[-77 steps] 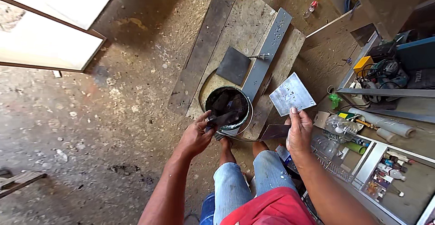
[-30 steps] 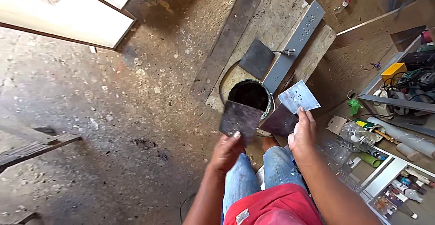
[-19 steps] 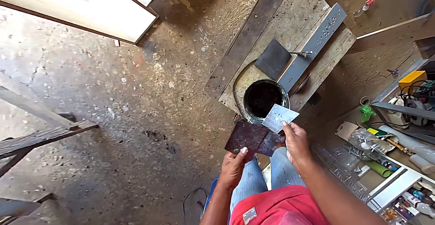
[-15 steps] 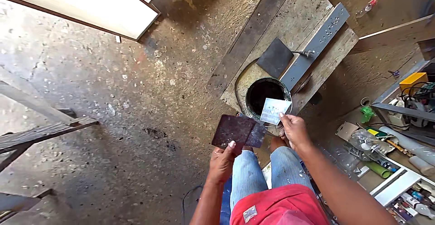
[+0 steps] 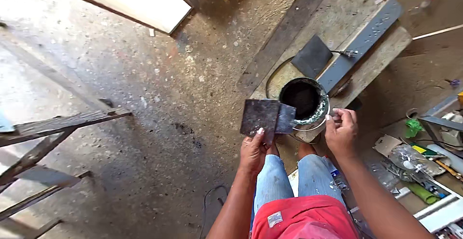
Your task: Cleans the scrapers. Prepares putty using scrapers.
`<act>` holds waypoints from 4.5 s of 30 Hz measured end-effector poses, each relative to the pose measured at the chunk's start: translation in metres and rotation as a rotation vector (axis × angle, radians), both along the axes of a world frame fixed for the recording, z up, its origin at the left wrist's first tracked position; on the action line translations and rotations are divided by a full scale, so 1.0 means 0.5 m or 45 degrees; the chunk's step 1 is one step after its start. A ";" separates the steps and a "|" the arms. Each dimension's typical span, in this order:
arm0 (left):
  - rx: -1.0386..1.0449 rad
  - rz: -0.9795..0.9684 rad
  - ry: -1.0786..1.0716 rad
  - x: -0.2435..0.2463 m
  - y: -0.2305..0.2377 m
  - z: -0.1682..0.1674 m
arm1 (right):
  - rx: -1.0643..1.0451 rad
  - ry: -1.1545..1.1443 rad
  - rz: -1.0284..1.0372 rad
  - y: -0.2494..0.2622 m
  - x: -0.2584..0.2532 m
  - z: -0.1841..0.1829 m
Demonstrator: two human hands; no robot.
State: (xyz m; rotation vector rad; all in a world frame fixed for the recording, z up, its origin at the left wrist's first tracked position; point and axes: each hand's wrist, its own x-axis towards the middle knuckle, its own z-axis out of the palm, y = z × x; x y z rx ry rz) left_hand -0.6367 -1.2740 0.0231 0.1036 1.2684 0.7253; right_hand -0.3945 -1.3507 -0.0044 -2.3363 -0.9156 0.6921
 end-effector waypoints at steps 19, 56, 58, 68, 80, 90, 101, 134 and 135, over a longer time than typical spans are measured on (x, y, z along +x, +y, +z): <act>0.590 -1.112 0.255 0.101 0.005 0.007 | 0.249 0.853 -0.331 -0.044 0.094 0.078; 0.373 -2.309 1.115 0.410 0.138 -0.358 | -0.354 0.976 0.097 -0.067 0.104 -0.062; 0.454 -2.288 1.154 0.402 0.140 -0.341 | -0.488 0.767 0.087 -0.037 0.086 -0.070; 0.409 -2.750 0.944 0.363 0.118 -0.202 | -0.519 0.644 0.019 -0.014 0.069 -0.088; 0.243 -2.358 1.175 0.412 0.111 -0.362 | -0.407 0.684 0.028 -0.026 0.081 -0.109; 0.370 -2.335 1.174 0.409 0.128 -0.344 | -0.413 0.696 0.022 -0.021 0.082 -0.109; 1.103 -2.584 1.176 0.359 0.135 -0.259 | -0.448 0.717 0.001 -0.015 0.082 -0.103; 0.730 -1.199 0.466 0.132 0.151 -0.083 | -0.312 0.708 -0.098 -0.024 0.065 -0.105; 0.993 -1.254 0.538 0.125 0.141 -0.079 | -0.309 0.668 -0.100 -0.026 0.064 -0.099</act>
